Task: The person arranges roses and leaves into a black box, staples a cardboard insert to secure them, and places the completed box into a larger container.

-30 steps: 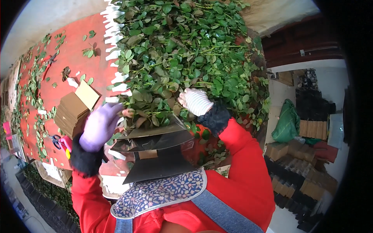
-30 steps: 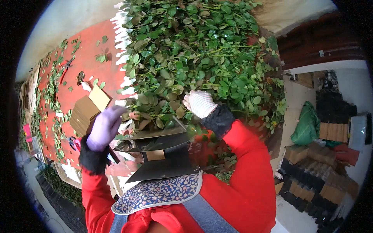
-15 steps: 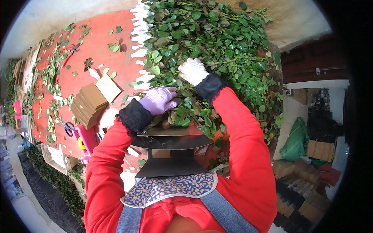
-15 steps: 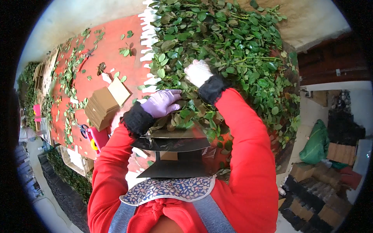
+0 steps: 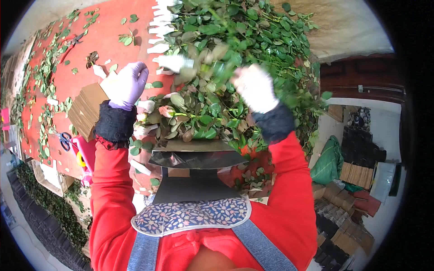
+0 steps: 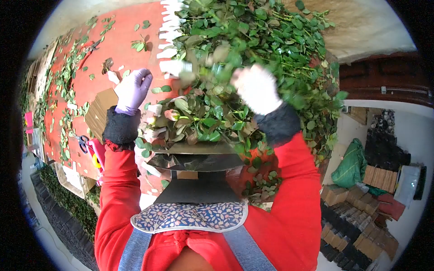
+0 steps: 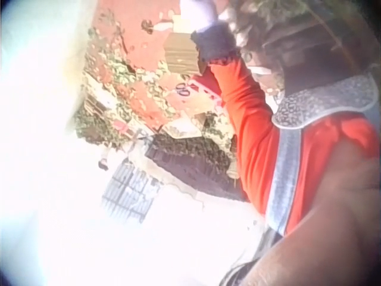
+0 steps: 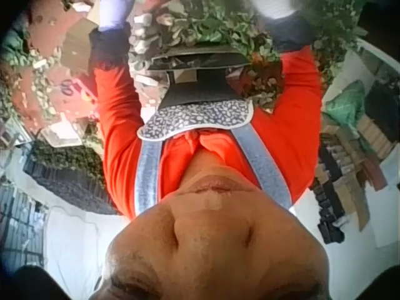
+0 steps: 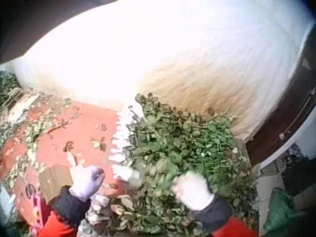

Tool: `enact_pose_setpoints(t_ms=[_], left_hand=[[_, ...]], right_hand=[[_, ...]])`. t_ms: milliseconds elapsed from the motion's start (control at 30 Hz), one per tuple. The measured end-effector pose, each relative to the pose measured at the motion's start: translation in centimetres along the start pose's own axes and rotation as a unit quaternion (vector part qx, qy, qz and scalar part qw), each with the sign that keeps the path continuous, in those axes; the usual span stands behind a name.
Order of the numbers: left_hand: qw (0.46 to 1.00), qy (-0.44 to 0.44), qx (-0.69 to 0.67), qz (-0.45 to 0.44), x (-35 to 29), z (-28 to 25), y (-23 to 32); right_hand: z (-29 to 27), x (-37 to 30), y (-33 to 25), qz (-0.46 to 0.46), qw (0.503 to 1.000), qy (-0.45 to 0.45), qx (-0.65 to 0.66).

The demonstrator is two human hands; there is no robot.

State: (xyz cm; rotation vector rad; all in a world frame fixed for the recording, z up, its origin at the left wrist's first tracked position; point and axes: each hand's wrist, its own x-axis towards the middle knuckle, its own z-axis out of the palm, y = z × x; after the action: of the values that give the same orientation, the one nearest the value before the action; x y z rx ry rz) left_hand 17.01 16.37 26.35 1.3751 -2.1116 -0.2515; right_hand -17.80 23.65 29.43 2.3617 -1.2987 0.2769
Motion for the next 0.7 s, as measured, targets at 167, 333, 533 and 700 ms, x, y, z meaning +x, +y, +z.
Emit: enact_pose_setpoints(t_ms=[167, 333, 533, 700], left_hand=[[0.976, 0.022, 0.052, 0.211, 3.1, -0.1, 0.3], [0.979, -0.072, -0.084, 0.171, 4.7, 3.4, -1.7], [0.99, -0.131, 0.022, 0.046, 2.7, 4.0, -0.2], [0.994, -0.074, 0.028, 0.077, 0.3, 0.4, -2.8]], right_hand=[[2.4, -5.4, -5.2, 0.003, 0.983, -0.134, 0.126], [-2.1, 0.0, -0.3, 0.161, 0.968, -0.005, 0.191], [5.6, 11.3, 4.3, 0.024, 0.997, -0.03, -0.06], [10.6, 9.4, 2.9, 0.103, 0.984, -0.069, 0.128]])
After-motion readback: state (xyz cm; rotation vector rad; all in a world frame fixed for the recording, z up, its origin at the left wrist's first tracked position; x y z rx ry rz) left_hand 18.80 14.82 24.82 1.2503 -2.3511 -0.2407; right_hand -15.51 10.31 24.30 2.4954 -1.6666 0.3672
